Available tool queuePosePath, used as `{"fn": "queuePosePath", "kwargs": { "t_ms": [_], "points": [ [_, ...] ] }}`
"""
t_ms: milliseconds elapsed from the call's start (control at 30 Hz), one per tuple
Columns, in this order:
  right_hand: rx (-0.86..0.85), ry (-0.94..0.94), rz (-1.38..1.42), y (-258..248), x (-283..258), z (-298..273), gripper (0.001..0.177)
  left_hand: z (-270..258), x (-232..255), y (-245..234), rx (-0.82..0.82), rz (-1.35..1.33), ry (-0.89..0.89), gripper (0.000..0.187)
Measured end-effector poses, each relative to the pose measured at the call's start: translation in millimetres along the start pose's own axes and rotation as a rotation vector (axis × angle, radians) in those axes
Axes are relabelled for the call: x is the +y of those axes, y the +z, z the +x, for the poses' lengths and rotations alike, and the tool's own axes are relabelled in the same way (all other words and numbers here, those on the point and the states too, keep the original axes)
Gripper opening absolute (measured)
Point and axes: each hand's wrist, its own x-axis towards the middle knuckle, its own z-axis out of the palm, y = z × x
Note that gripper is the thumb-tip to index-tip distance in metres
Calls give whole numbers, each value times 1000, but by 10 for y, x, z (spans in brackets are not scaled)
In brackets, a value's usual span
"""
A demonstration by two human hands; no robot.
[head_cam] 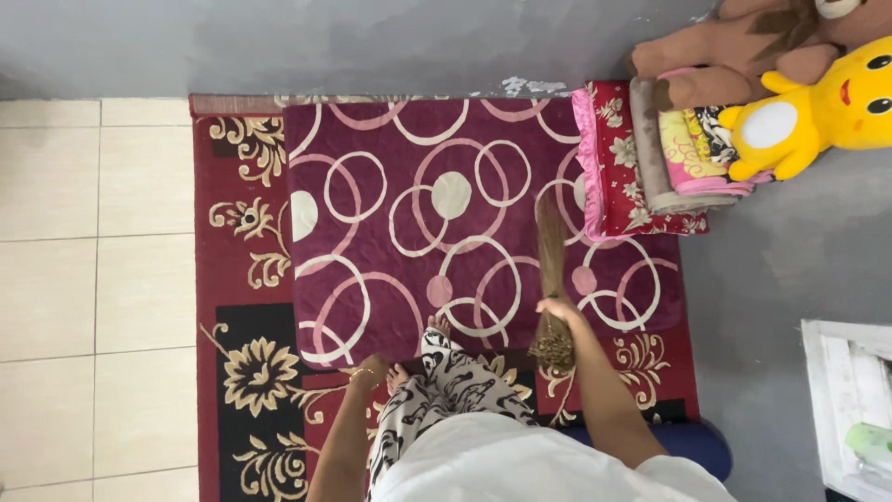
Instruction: The person sweeps the floor with a bundle of sticks and then sits down to organize bags and a small white box on a patterned rug.
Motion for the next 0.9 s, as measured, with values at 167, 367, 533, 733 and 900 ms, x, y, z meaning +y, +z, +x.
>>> {"fn": "queuePosePath", "kwargs": {
  "t_ms": [167,367,533,733,900],
  "points": [
    [-280,90,-157,856,-59,-208,91,-135,-78,-74,-95,279,44,32],
    [-489,13,-226,1861,-269,-694,114,-219,-191,39,-22,368,194,32],
    [-617,-195,-87,1884,-294,-801,119,-251,-166,130,-47,233,158,35],
    [-432,-209,-70,1453,-232,-811,117,-375,-230,209,3,-2,50,48],
    [-106,17,-332,995,-235,-594,110,-542,-410,193,-21,-26,-73,39]
  ]
}}
